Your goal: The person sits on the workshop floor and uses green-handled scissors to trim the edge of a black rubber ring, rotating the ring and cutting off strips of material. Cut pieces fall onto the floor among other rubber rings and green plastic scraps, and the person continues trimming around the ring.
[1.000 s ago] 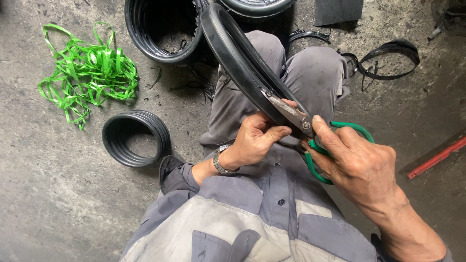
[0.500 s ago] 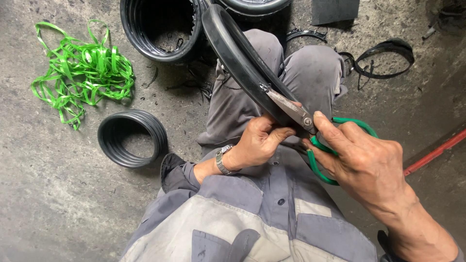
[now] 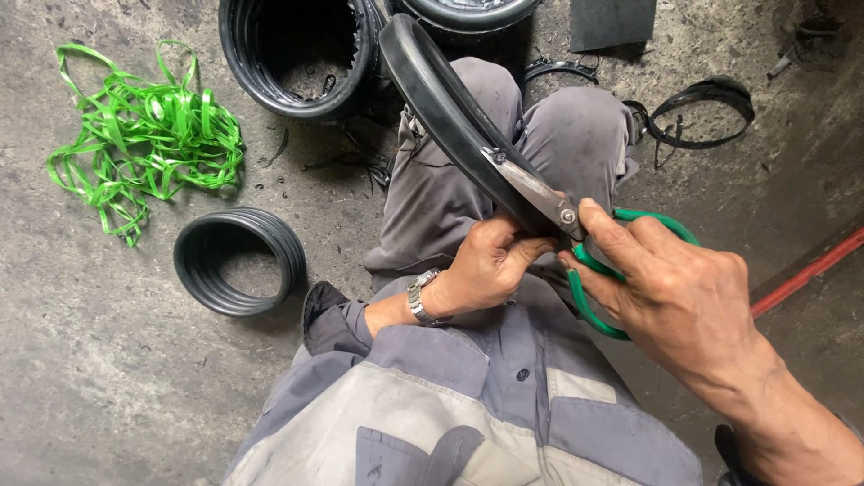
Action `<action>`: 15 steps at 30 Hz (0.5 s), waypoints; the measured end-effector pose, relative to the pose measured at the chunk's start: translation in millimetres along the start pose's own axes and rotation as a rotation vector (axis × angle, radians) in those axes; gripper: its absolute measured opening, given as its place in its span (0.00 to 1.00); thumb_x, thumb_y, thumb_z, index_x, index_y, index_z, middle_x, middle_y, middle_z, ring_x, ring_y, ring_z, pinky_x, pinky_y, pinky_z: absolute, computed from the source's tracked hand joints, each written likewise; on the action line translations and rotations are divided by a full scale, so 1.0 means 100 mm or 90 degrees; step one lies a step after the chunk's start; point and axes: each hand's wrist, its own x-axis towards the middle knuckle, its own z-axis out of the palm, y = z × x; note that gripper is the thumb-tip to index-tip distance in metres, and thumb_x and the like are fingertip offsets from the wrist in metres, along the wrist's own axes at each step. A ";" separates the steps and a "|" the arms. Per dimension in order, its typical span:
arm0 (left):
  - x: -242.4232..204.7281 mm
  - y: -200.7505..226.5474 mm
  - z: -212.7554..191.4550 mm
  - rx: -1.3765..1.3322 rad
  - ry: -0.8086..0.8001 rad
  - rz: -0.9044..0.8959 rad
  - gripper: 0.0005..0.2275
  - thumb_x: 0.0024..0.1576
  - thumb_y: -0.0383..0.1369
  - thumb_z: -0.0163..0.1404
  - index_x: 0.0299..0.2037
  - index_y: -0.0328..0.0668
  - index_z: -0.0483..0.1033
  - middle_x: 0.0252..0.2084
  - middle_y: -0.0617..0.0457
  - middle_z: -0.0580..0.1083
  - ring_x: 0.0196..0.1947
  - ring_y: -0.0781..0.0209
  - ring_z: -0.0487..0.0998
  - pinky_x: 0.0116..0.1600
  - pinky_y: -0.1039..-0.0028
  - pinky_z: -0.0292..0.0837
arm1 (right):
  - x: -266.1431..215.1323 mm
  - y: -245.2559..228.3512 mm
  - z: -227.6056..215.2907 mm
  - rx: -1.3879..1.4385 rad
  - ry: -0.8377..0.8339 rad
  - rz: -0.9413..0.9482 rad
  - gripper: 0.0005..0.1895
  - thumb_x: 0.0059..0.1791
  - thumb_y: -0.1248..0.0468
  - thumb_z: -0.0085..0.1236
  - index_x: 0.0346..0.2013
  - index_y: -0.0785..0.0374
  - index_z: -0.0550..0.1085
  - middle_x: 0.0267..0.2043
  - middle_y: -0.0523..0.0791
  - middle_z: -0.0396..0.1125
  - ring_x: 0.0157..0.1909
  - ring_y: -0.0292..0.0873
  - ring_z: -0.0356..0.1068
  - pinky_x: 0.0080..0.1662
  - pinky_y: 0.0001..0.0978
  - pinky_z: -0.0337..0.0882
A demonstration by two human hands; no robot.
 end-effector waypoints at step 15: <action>-0.14 -0.14 0.13 -0.010 -0.081 -0.029 0.14 0.62 0.17 0.49 0.57 0.34 0.72 0.51 0.46 0.78 0.51 0.59 0.80 0.56 0.69 0.78 | 0.28 -0.01 -0.08 0.087 0.058 -0.049 0.29 0.46 0.52 0.69 0.58 0.60 0.75 0.32 0.46 0.68 0.27 0.48 0.71 0.28 0.38 0.69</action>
